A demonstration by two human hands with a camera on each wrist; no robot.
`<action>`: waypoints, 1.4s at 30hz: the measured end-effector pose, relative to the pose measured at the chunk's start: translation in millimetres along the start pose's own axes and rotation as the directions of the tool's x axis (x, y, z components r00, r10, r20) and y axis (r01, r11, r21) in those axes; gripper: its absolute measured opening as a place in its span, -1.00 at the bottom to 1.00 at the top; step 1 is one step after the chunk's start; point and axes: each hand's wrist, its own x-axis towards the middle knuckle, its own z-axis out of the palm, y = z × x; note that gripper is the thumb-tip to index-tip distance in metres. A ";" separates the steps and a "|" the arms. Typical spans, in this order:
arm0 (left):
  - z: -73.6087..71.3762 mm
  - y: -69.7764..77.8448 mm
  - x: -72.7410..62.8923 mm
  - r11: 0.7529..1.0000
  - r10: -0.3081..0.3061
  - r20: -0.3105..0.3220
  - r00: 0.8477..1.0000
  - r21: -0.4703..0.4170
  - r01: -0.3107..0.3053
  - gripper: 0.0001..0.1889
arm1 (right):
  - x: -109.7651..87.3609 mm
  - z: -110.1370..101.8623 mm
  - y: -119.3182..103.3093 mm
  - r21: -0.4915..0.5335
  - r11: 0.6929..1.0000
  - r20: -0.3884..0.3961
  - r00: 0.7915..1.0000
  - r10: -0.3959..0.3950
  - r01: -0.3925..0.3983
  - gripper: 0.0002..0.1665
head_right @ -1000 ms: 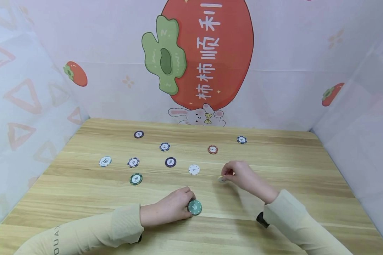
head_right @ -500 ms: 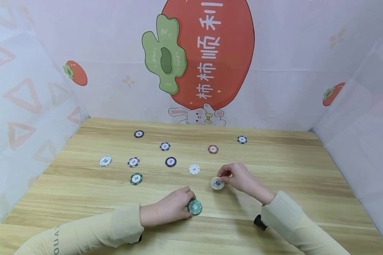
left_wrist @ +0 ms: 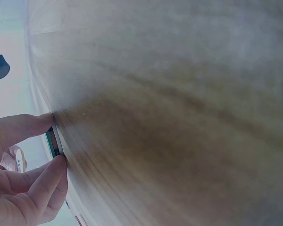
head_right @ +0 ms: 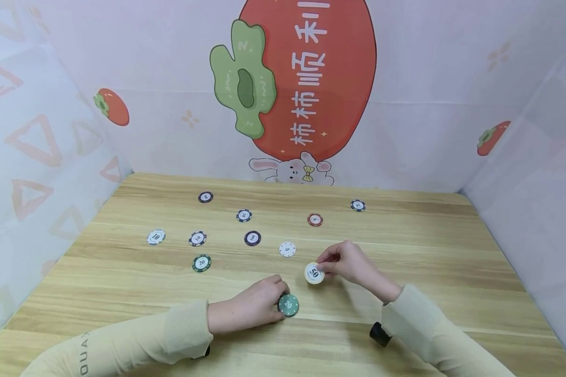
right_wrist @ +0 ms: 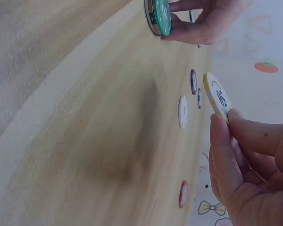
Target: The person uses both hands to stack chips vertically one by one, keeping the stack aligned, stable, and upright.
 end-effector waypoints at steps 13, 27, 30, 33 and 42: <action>1.1 0.1 0.8 1.000 0.013 -0.007 1.000 0.005 -0.013 -0.67 | -2.2 18.5 7.3 0.193 0.975 0.043 0.994 0.104 -0.110 -0.79; 1.0 -0.3 1.2 1.000 0.011 -0.006 1.000 0.007 -0.011 -0.65 | -6.0 38.9 8.2 0.279 0.948 0.151 0.982 0.117 -0.155 -0.75; 1.2 -0.6 1.2 1.000 0.014 -0.008 1.000 0.019 -0.014 -0.63 | -6.0 41.7 7.7 0.278 0.949 0.159 0.981 0.107 -0.149 -0.76; 1.5 -1.1 1.4 0.999 0.021 -0.014 1.000 0.028 -0.021 -0.63 | -6.1 44.3 6.6 0.270 0.952 0.161 0.982 0.102 -0.143 -0.77; 2.1 -2.2 1.5 1.000 0.021 -0.023 1.000 0.022 -0.021 -0.66 | -6.5 52.7 3.3 0.251 0.954 0.179 0.977 0.120 -0.163 -0.81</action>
